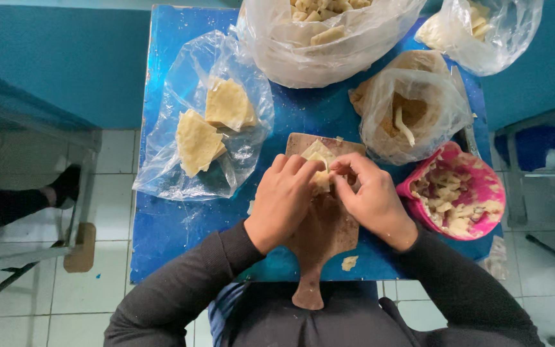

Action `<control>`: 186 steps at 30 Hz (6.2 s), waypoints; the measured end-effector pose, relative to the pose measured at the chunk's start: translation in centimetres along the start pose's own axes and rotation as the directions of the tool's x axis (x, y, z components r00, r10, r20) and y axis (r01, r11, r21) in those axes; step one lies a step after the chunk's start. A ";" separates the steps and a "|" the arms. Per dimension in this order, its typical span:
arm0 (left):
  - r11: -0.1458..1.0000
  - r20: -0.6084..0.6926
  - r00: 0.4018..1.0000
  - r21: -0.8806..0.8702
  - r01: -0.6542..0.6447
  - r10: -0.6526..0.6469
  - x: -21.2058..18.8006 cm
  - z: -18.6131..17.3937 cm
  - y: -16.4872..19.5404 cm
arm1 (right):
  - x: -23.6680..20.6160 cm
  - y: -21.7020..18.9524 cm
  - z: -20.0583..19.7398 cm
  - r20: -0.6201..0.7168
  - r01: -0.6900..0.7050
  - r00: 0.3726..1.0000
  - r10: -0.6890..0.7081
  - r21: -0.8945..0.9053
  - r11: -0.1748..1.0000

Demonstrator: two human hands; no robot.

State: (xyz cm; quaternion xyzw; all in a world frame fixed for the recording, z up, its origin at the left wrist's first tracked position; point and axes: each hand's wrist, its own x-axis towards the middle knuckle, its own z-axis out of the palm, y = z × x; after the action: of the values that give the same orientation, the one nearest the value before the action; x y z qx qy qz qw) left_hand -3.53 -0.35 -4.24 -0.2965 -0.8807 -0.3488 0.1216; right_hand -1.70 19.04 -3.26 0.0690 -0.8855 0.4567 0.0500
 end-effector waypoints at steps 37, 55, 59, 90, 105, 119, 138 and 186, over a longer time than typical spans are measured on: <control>0.992 -0.011 1.000 -0.121 -0.030 0.029 0.7 0.7 -1.8 | 3.0 1.8 0.7 0.155 0.156 0.981 -0.121 -0.239 0.958; 0.996 0.149 0.989 -0.085 -0.007 0.020 1.8 0.3 -2.7 | 2.9 3.3 1.5 0.083 0.226 0.973 -0.214 -0.184 0.957; 0.993 0.126 0.992 -0.117 0.031 -0.016 2.1 0.1 -3.2 | 4.2 3.9 1.8 0.119 0.168 0.981 -0.154 -0.123 0.978; 0.997 0.148 0.987 -0.059 -0.054 0.062 1.9 -0.2 -3.3 | 2.4 1.1 1.3 0.051 0.290 0.957 -0.286 -0.231 0.929; 0.970 -0.040 0.996 -0.236 0.063 -0.075 1.9 1.0 -4.2 | 2.0 0.5 1.7 0.039 0.375 0.909 -0.414 -0.506 0.777; 0.618 0.179 0.953 -0.728 0.296 -0.246 2.4 1.4 -4.9 | 3.6 2.6 1.5 -0.028 -0.076 0.995 0.097 0.420 0.904; 0.490 0.102 0.988 -0.860 0.145 -0.114 2.0 2.2 -5.0 | 2.1 -1.0 -0.1 -0.230 0.168 0.963 -0.143 0.093 0.981; 0.994 -0.157 0.983 -0.034 -0.101 0.095 11.1 -2.1 -0.9 | 4.7 8.0 -11.0 -0.336 0.103 0.914 -0.226 -0.346 0.932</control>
State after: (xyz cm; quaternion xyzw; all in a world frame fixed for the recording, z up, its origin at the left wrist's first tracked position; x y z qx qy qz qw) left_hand -12.84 2.54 1.51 -0.3138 -0.8454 -0.3829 0.2007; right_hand -7.40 32.27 -2.58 0.0478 -0.9133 0.3051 0.2656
